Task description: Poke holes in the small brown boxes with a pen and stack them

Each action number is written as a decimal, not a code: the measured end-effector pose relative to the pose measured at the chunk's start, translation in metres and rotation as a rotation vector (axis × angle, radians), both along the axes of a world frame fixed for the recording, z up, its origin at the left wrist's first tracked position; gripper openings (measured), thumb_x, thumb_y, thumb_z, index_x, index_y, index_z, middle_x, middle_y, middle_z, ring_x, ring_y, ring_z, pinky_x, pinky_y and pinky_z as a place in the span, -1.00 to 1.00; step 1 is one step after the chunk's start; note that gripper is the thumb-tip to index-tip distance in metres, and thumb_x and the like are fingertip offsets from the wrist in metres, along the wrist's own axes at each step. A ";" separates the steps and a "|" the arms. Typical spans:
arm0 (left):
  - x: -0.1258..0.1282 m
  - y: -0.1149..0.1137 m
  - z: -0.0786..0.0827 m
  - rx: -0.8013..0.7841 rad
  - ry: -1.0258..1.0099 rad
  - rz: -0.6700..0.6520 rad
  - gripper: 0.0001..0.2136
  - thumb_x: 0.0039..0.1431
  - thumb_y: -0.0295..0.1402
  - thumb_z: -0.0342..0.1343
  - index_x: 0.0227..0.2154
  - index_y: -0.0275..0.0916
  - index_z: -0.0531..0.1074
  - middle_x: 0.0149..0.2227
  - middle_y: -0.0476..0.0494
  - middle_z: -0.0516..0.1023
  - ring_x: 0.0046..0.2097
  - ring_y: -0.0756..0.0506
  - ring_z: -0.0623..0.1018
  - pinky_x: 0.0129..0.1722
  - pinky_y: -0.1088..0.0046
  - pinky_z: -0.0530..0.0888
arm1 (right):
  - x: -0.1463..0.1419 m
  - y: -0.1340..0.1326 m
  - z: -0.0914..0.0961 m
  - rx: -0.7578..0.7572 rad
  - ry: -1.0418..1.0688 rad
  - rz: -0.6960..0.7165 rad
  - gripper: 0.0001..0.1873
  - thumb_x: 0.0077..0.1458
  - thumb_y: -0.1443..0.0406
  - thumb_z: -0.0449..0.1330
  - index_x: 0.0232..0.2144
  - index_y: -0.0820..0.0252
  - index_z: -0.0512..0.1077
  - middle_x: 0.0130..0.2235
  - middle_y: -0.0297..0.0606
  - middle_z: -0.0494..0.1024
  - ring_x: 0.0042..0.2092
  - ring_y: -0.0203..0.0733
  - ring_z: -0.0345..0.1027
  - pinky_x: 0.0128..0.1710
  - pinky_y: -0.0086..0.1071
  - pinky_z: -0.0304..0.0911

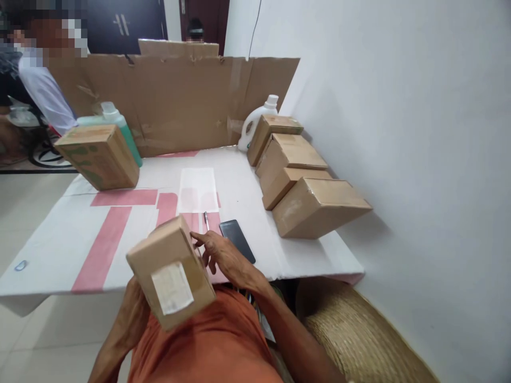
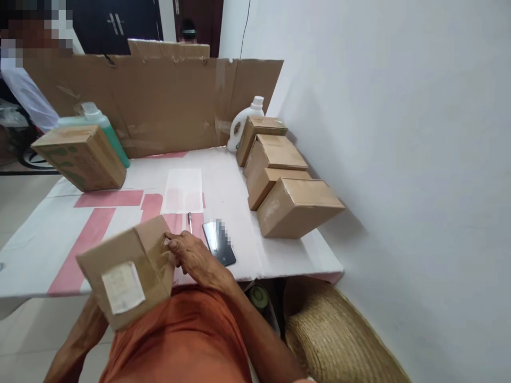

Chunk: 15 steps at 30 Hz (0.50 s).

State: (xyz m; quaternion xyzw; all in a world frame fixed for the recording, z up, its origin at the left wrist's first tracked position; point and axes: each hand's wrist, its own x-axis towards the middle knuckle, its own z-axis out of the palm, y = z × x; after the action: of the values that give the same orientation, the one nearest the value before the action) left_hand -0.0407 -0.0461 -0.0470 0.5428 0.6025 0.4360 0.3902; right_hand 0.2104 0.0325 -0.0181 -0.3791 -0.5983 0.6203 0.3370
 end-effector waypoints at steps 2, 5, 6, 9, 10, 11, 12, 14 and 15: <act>-0.004 0.008 0.001 0.029 0.031 -0.031 -0.26 0.01 0.49 0.05 -0.26 -0.10 0.67 -0.25 -0.26 0.70 -0.15 -0.38 0.67 -0.08 0.04 0.67 | -0.003 0.005 0.002 0.126 -0.098 -0.004 -0.17 0.37 -0.33 -0.11 0.00 0.14 0.66 -0.20 -0.24 0.48 -0.40 -0.26 0.29 -0.32 -0.33 0.27; 0.000 0.022 -0.008 -0.013 0.089 0.007 -0.23 0.07 0.49 -0.04 -0.22 -0.13 0.66 -0.32 -0.26 0.67 -0.24 -0.37 0.67 -0.17 -0.01 0.66 | -0.011 0.008 -0.009 0.182 -0.139 -0.010 -0.16 0.38 -0.33 -0.16 -0.22 0.13 0.65 -0.31 -0.27 0.41 -0.32 -0.17 0.29 -0.27 -0.31 0.28; 0.003 0.027 -0.013 -0.050 0.108 0.046 -0.22 0.11 0.47 -0.07 -0.18 -0.16 0.65 -0.31 -0.27 0.67 -0.28 -0.36 0.66 -0.19 -0.03 0.65 | -0.012 0.008 -0.014 0.181 -0.143 -0.004 -0.16 0.37 -0.33 -0.17 -0.23 0.11 0.64 -0.32 -0.26 0.40 -0.28 -0.13 0.29 -0.22 -0.29 0.30; 0.009 0.038 -0.030 -0.084 0.110 0.147 -0.27 0.25 0.36 -0.12 0.00 -0.18 0.59 -0.10 -0.32 0.67 -0.19 -0.33 0.68 -0.03 -0.10 0.62 | -0.012 0.008 -0.026 0.150 -0.135 0.011 -0.21 0.39 -0.31 -0.14 -0.05 0.07 0.64 -0.17 -0.19 0.49 -0.08 -0.02 0.36 0.05 -0.15 0.33; 0.010 0.041 -0.036 -0.051 0.095 0.164 -0.30 0.29 0.31 -0.12 0.05 -0.16 0.57 -0.03 -0.32 0.66 -0.08 -0.34 0.67 0.09 -0.12 0.58 | -0.011 0.009 -0.029 0.127 -0.131 0.016 -0.26 0.39 -0.29 -0.07 0.08 0.05 0.60 -0.05 -0.14 0.52 0.02 0.00 0.38 0.14 -0.10 0.29; 0.010 0.043 -0.043 -0.012 0.080 0.170 -0.33 0.32 0.28 -0.11 0.10 -0.14 0.55 0.02 -0.31 0.64 0.03 -0.35 0.64 0.21 -0.12 0.51 | -0.011 0.011 -0.032 0.098 -0.126 0.014 -0.29 0.37 -0.27 0.02 0.22 0.03 0.52 0.10 -0.10 0.49 0.12 0.03 0.36 0.22 -0.06 0.26; 0.010 0.044 -0.049 0.021 0.072 0.170 -0.35 0.33 0.25 -0.11 0.14 -0.12 0.54 0.04 -0.30 0.63 0.13 -0.35 0.60 0.29 -0.11 0.44 | -0.012 0.013 -0.034 0.063 -0.117 0.015 -0.26 0.34 -0.24 0.13 0.35 -0.01 0.40 0.24 -0.06 0.43 0.22 0.06 0.32 0.26 -0.04 0.23; 0.006 0.043 -0.061 0.041 0.070 0.148 -0.34 0.34 0.25 -0.13 0.17 -0.11 0.54 0.03 -0.30 0.63 0.25 -0.39 0.51 0.39 -0.14 0.32 | -0.018 0.021 -0.040 0.008 -0.080 0.019 -0.03 0.19 -0.16 0.36 0.49 -0.06 0.17 0.40 -0.02 0.28 0.37 0.13 0.20 0.32 0.01 0.20; 0.004 0.041 -0.066 0.040 0.078 0.133 -0.32 0.34 0.25 -0.15 0.19 -0.11 0.53 0.04 -0.30 0.63 0.29 -0.40 0.47 0.42 -0.15 0.27 | -0.021 0.025 -0.043 -0.006 -0.062 0.021 0.10 0.05 -0.12 0.47 0.50 -0.04 0.14 0.43 -0.01 0.26 0.43 0.18 0.13 0.36 0.04 0.15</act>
State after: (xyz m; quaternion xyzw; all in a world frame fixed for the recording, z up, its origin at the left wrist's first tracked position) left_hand -0.0364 -0.0053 -0.1129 0.5258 0.6431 0.4516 0.3257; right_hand 0.1892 0.0579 -0.0611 -0.3928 -0.6104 0.6138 0.3105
